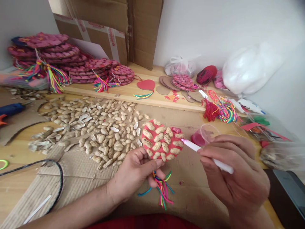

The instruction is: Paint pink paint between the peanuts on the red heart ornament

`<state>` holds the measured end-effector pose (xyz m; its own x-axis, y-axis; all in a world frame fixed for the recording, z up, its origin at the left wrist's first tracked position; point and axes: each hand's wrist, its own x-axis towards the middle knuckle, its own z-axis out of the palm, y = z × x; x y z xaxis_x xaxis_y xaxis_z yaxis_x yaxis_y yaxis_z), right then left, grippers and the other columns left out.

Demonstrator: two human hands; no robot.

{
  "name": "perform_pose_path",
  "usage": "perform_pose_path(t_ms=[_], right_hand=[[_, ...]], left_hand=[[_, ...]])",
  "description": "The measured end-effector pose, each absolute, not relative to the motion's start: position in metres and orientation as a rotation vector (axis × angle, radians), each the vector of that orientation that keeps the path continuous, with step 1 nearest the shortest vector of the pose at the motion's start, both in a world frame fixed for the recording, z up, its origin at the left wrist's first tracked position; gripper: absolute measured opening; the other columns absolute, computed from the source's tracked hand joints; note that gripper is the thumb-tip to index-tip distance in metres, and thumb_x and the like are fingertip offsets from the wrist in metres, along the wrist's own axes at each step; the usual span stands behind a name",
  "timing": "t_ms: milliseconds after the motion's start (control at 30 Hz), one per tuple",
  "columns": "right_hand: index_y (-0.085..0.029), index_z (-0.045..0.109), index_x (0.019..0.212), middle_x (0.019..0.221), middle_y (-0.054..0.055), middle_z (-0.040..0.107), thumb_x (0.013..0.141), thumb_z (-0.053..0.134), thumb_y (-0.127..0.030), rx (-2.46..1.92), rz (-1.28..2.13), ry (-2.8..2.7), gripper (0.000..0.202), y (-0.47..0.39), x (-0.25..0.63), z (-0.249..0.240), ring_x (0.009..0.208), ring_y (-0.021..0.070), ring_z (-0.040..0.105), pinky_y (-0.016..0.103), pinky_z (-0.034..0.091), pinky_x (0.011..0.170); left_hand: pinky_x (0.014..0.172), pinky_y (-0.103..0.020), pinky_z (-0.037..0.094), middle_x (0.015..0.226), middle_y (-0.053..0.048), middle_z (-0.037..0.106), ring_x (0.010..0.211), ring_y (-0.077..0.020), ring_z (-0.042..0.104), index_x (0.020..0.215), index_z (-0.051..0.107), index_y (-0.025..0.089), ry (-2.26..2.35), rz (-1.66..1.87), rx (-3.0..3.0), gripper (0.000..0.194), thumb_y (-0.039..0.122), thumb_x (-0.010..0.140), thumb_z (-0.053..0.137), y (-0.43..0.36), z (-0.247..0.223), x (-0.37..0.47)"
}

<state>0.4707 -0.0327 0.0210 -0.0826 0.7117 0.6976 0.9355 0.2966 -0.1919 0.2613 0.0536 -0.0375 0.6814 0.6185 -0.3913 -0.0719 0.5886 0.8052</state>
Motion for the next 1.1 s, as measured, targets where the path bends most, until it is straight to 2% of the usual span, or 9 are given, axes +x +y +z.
perform_pose_path(t_ms=[133, 300, 1100], right_hand=[[-0.021, 0.066, 0.090, 0.078, 0.001, 0.069, 0.083, 0.070, -0.015, -1.468, -0.367, -1.830, 0.010, -0.0344, 0.4722, 0.0202, 0.089, 0.0223, 0.063, 0.045, 0.046, 0.087], [-0.020, 0.067, 0.092, 0.079, 0.001, 0.070, 0.083, 0.070, -0.014, -1.458, -0.392, -1.859, 0.012, -0.0337, 0.4730, 0.0193, 0.088, 0.0213, 0.062, 0.045, 0.047, 0.086], [-0.022, 0.067, 0.091, 0.079, 0.001, 0.070, 0.083, 0.071, -0.016, -1.490, -0.422, -1.844, 0.011, -0.0317, 0.4726, 0.0182, 0.088, 0.0214, 0.063, 0.044, 0.047, 0.088]], left_hand=[[0.044, -0.012, 0.050, 0.068, -0.003, 0.073, 0.053, -0.0099, 0.067, 0.093, 0.067, 0.012, 0.709, 0.431, 0.834, 0.025, 0.031, 0.082, 0.079, 0.0540, -0.0359, 0.2615], [0.054, -0.015, 0.057, 0.070, -0.001, 0.072, 0.060, -0.0111, 0.071, 0.088, 0.067, 0.013, 0.712, 0.472, 0.802, 0.022, 0.028, 0.081, 0.081, 0.0532, -0.0368, 0.2617], [0.051, -0.015, 0.056, 0.069, -0.003, 0.072, 0.057, -0.0120, 0.071, 0.085, 0.068, 0.012, 0.708, 0.463, 0.794, 0.021, 0.028, 0.080, 0.081, 0.0545, -0.0398, 0.2609]])
